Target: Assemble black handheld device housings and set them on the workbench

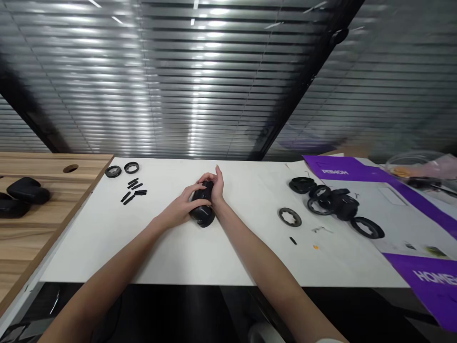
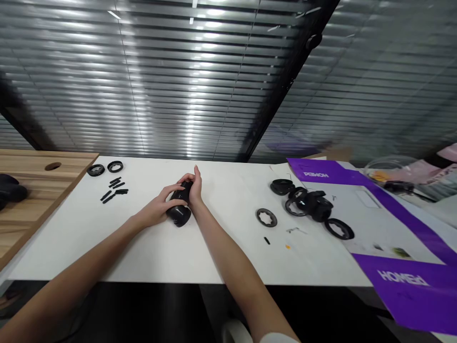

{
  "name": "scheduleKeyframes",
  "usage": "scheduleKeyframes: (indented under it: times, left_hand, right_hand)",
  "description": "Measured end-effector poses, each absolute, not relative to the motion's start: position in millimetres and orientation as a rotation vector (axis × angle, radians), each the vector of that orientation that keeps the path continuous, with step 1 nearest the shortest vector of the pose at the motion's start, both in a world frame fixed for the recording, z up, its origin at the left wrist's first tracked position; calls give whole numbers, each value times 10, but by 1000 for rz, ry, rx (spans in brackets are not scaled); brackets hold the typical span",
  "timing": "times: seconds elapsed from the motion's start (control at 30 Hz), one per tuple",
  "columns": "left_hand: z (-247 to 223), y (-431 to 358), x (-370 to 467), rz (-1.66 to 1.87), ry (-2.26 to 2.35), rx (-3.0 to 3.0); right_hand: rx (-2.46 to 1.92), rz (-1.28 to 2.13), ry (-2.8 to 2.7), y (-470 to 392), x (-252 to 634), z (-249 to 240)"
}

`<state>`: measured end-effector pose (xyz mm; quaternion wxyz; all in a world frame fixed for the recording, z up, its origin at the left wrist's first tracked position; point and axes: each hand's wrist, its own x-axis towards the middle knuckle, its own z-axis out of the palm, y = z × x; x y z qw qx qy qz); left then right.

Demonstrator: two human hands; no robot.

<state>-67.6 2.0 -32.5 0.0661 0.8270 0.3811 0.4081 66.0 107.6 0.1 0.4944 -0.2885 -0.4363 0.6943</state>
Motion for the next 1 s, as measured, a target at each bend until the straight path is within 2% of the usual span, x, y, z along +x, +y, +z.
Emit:
scheduleKeyframes:
  times: [0.2, 0.47, 0.7, 0.83, 1.0]
  left_hand:
    - [-311, 67, -688, 1477, 1000, 2289]
    - [-208, 108, -676, 1780, 1105, 1999]
    - [-139, 129, -687, 1645, 1221, 1427]
    - [-64, 106, -663, 1478, 1114, 1104]
    - [13, 70, -662, 1449, 1026, 814]
  right_hand:
    - [-668, 1749, -821, 1109, 685, 15]
    - [-447, 1754, -378, 1268, 754, -138]
    - [-454, 1692, -583, 1317, 781, -259]
    - [-488, 1633, -665, 1331, 763, -247]
    - [-554, 1715, -556, 1291, 643, -185]
